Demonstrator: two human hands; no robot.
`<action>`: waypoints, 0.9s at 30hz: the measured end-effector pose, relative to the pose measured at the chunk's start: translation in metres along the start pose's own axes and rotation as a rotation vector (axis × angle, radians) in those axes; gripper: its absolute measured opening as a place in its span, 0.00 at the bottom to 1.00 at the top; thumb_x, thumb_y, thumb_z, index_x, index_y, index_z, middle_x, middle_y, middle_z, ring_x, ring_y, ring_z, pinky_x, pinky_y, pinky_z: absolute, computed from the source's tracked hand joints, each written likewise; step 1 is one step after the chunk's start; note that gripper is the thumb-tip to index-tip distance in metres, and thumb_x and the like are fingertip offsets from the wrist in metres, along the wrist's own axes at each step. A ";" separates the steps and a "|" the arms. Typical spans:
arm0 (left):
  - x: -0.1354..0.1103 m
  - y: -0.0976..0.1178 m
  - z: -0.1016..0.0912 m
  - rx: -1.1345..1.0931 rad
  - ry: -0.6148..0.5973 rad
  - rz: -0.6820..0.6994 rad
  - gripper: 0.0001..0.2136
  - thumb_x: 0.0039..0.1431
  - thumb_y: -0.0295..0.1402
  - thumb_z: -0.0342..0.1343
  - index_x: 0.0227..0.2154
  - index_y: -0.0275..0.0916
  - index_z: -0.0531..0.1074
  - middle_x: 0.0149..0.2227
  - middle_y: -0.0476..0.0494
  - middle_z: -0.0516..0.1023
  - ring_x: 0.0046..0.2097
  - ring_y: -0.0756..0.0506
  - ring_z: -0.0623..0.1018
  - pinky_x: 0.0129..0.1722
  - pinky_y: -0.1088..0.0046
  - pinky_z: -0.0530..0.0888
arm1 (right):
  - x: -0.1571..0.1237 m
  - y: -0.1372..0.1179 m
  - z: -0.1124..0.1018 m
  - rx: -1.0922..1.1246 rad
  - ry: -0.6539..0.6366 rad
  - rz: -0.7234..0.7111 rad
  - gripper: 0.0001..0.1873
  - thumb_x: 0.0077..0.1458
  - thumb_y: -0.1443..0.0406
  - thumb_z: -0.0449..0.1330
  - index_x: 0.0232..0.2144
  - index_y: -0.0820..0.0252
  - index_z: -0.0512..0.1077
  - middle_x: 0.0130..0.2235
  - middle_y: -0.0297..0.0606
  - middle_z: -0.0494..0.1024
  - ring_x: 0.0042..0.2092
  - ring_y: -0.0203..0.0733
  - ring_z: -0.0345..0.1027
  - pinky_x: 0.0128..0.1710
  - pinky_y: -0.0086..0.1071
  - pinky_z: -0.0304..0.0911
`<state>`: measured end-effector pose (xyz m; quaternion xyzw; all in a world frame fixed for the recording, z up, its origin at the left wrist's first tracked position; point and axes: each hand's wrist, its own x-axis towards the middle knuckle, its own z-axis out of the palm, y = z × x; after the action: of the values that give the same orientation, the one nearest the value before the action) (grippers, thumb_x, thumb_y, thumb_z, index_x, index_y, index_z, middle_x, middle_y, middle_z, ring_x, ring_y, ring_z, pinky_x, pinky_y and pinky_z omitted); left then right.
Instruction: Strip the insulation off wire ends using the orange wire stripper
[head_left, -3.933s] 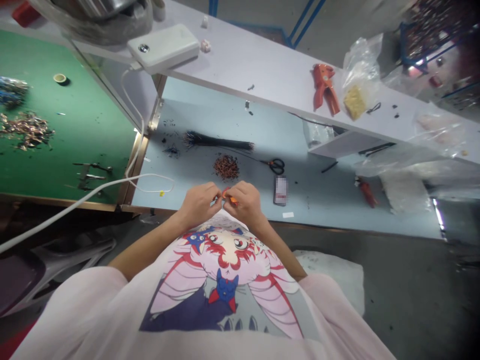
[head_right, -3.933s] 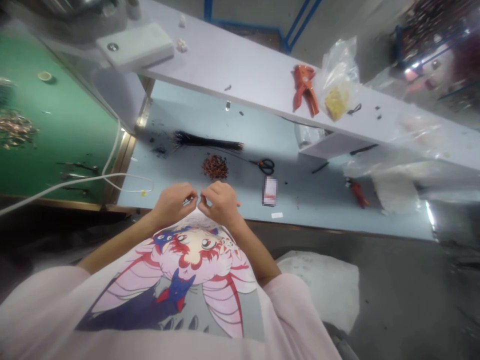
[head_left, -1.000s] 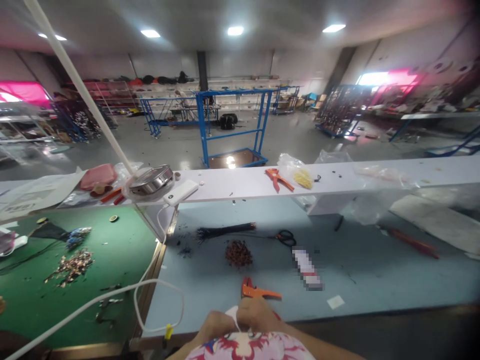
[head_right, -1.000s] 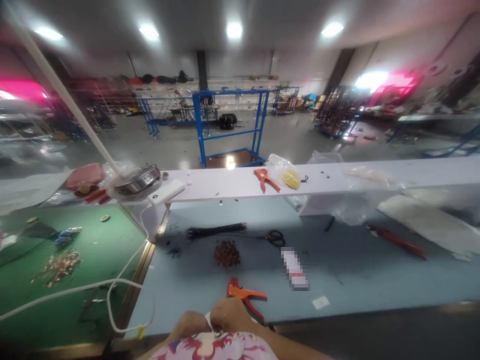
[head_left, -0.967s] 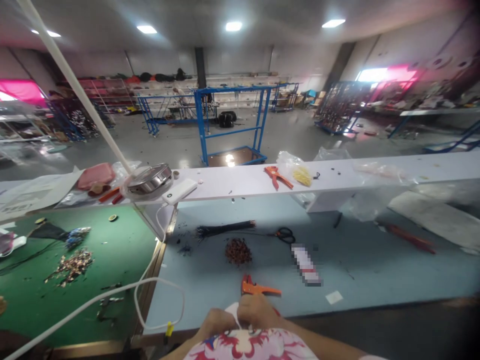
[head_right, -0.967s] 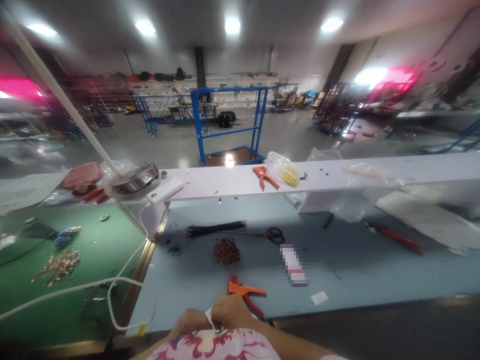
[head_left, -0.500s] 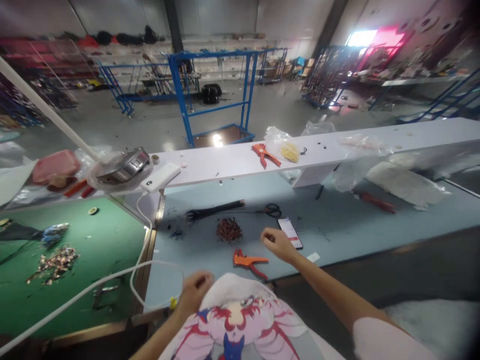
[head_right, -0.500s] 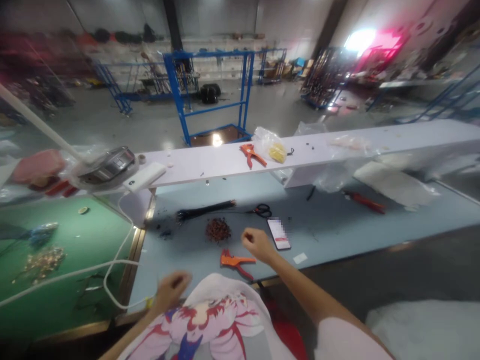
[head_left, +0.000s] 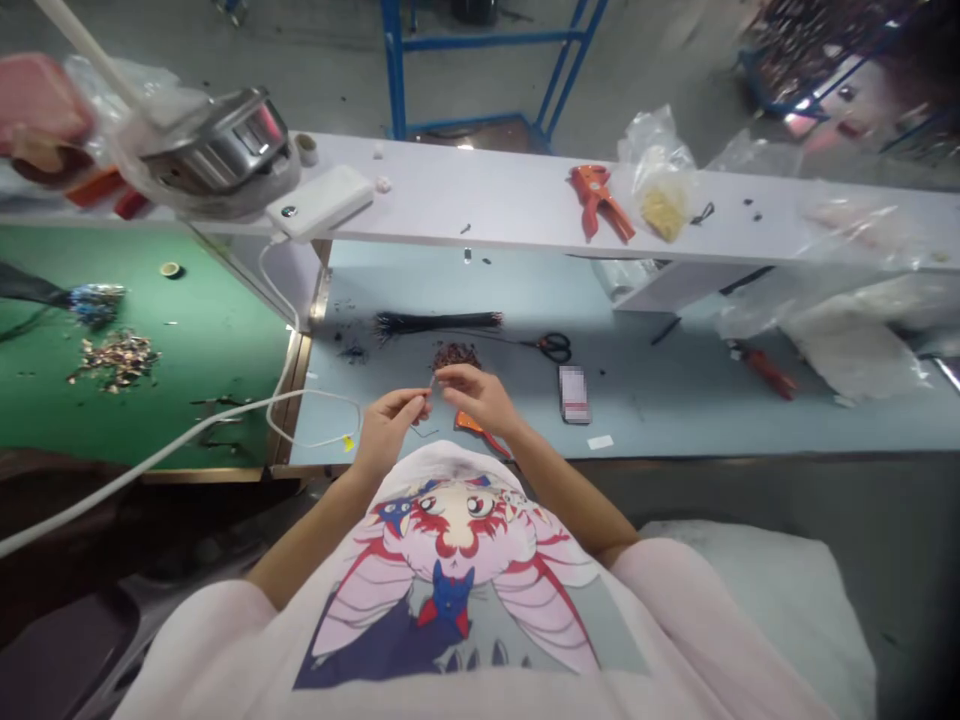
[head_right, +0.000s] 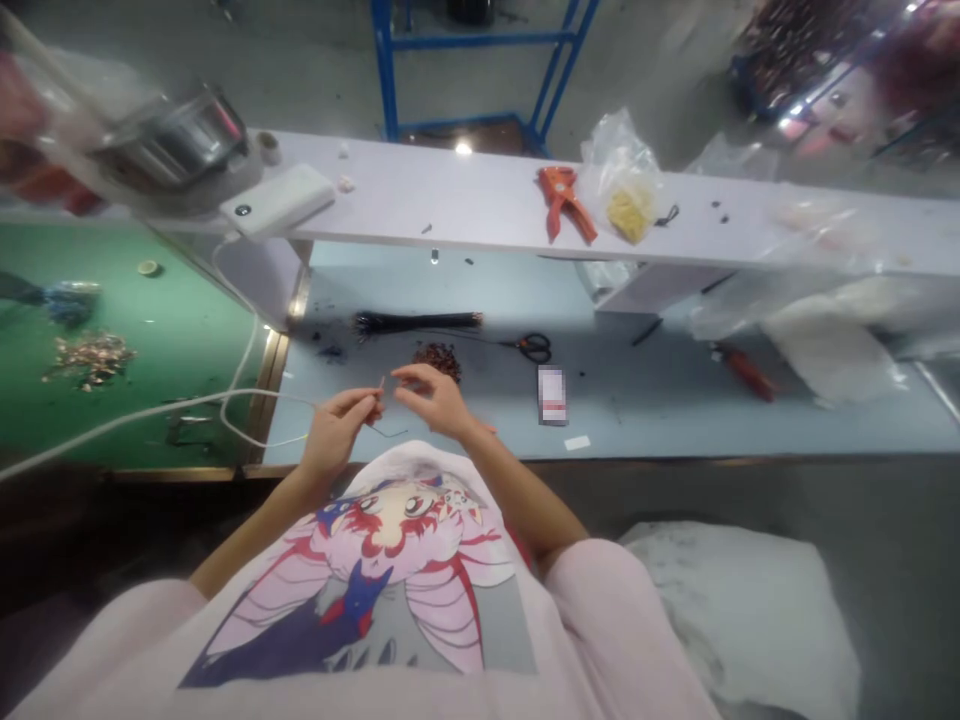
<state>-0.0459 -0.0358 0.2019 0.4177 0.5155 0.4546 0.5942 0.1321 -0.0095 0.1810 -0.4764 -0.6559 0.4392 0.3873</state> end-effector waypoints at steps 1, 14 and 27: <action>-0.001 0.004 0.003 0.021 -0.013 0.004 0.14 0.48 0.40 0.62 0.33 0.35 0.78 0.26 0.46 0.77 0.28 0.51 0.72 0.30 0.75 0.69 | -0.003 -0.011 0.000 0.095 -0.005 -0.042 0.14 0.54 0.61 0.60 0.44 0.57 0.73 0.45 0.40 0.75 0.45 0.40 0.71 0.43 0.33 0.68; -0.002 -0.002 0.011 0.177 -0.076 -0.043 0.12 0.45 0.41 0.61 0.24 0.36 0.76 0.28 0.45 0.78 0.31 0.49 0.72 0.33 0.74 0.68 | -0.007 -0.015 -0.012 0.274 0.507 -0.002 0.10 0.54 0.59 0.59 0.26 0.58 0.69 0.31 0.34 0.69 0.34 0.36 0.64 0.39 0.32 0.62; 0.013 -0.039 -0.020 -0.004 0.145 -0.178 0.19 0.42 0.40 0.61 0.36 0.32 0.73 0.22 0.51 0.72 0.22 0.55 0.65 0.22 0.80 0.62 | -0.093 0.123 -0.011 -0.470 0.084 0.682 0.29 0.46 0.60 0.63 0.50 0.67 0.65 0.54 0.58 0.66 0.57 0.58 0.56 0.56 0.48 0.50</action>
<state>-0.0606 -0.0319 0.1588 0.3350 0.5911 0.4301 0.5944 0.1996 -0.0771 0.0602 -0.7593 -0.5265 0.3609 0.1266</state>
